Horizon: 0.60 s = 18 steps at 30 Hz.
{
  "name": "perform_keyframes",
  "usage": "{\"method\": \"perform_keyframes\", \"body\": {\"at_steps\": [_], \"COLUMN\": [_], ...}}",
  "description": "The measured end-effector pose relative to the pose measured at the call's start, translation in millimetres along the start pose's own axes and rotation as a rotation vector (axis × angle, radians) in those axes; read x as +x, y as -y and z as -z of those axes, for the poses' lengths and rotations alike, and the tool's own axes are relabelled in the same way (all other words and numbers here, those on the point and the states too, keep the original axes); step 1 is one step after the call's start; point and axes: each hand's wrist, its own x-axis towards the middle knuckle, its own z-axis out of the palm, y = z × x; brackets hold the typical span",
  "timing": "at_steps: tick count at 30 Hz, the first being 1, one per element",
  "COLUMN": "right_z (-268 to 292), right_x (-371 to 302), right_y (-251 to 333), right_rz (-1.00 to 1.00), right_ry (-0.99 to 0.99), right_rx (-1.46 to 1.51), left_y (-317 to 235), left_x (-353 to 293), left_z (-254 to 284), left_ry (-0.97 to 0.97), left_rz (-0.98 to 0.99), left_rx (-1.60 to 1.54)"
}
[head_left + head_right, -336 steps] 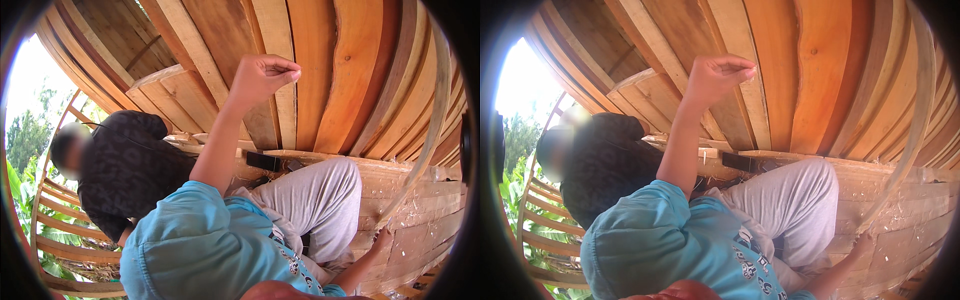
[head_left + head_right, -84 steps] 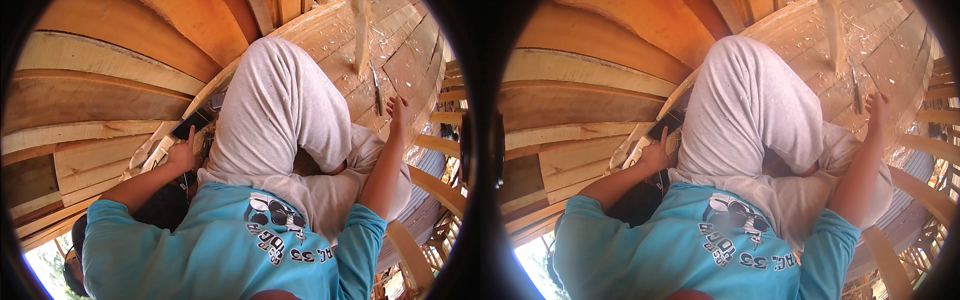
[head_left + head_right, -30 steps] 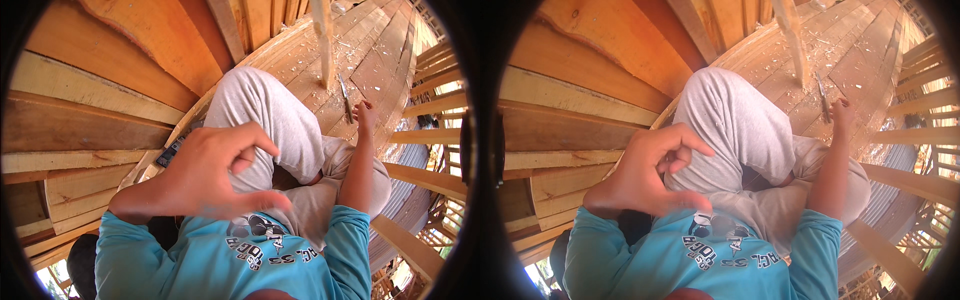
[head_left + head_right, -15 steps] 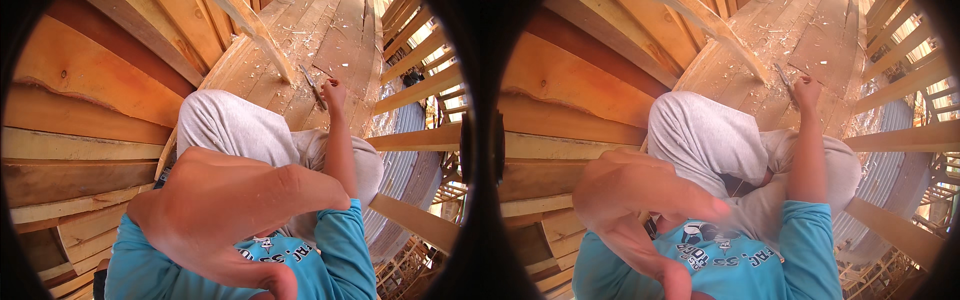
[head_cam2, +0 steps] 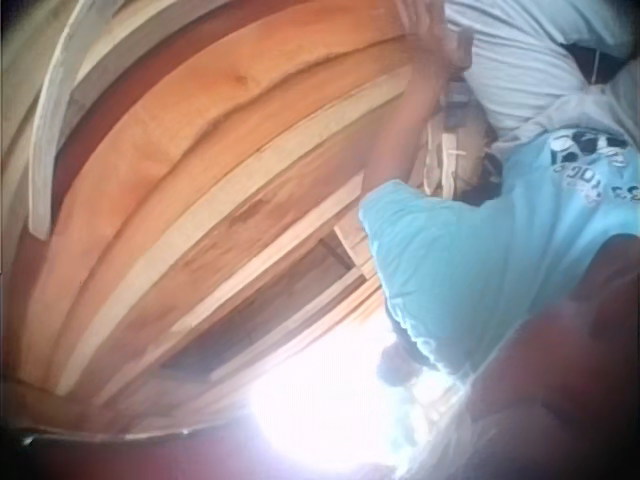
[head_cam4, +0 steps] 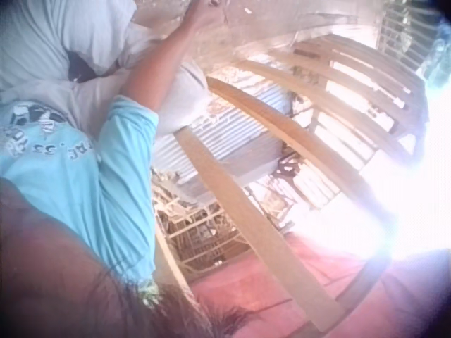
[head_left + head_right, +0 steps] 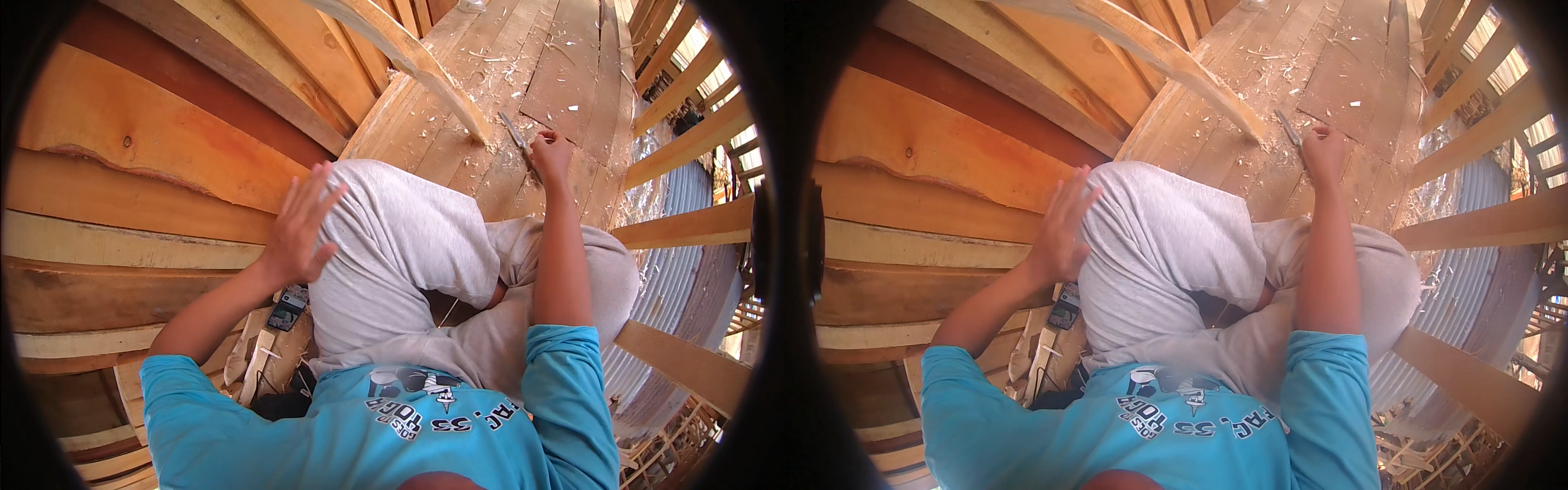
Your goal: The person sits on a wooden floor and uses a knife to shave and shape a long, curved piece of wood. They hold the wood with their left hand and repeatedly scrape the surface with the knife in their right hand, creating wood shavings.
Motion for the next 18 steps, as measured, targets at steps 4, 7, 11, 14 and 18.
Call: {"method": "perform_keyframes", "body": {"at_steps": [4,7,11,14,18], "right_z": [3.5,9.9,4.9,12.0,11.5], "right_x": [-11.2,-8.0,-24.5,-28.4,-41.6], "right_y": [15.2,9.2,25.9,38.2,52.0], "right_rz": [-0.053,-0.013,-0.099,-0.065,-0.08], "right_ry": [0.033,-0.021,-0.007,-0.041,0.032], "right_rx": [0.063,0.044,0.033,-0.059,-0.459], "left_y": [20.1,41.2,9.7,-2.0,-13.7], "left_x": [-17.2,14.4,5.9,36.0,116.8], "left_z": [-16.9,-19.4,-41.7,-32.1,-4.1], "left_ry": [0.638,-0.036,0.29,0.614,0.048], "left_rz": [-0.47,-0.306,-0.66,-0.522,-0.344], "left_rx": [0.28,0.331,0.155,0.113,0.339]}}
